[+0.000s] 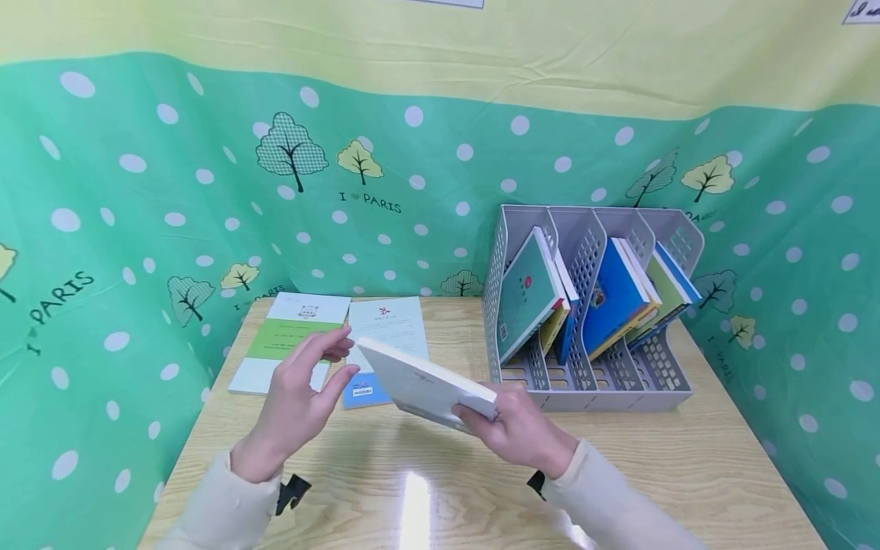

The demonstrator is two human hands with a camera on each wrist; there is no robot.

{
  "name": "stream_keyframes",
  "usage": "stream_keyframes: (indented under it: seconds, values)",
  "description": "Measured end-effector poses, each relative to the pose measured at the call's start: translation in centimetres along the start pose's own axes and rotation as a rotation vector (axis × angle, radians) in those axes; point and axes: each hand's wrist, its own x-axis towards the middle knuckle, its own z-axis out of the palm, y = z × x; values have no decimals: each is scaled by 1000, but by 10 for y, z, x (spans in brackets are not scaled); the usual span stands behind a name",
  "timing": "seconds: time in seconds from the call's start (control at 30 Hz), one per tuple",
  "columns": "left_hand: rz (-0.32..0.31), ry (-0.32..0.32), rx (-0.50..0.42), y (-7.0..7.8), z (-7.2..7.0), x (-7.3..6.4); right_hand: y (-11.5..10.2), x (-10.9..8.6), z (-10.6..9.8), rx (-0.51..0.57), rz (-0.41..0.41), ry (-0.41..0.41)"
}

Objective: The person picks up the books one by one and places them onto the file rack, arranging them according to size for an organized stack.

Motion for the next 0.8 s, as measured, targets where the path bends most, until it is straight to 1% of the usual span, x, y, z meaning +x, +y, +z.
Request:
stream_keyframes:
  seconds: [0.07,0.17,0.3,0.5,0.67,0.8]
  values:
    - [-35,-16,9,-2,0,-2,-1,0,-4,6,8,20]
    - [-88,-37,17,-5,1,-6,-2,0,-9,9,-1,52]
    - [-135,-48,20,-11,3,-11,-1,0,-17,-10,-16,98]
    - [-176,-48,18,-17,8,-18,0,-3,-28,-24,32,143]
    - [-185,-32,26,-24,14,-25,1,-5,-36,-48,62,181]
    - [-198,-26,40,-31,20,-31,1,-7,-43,-33,72,201]
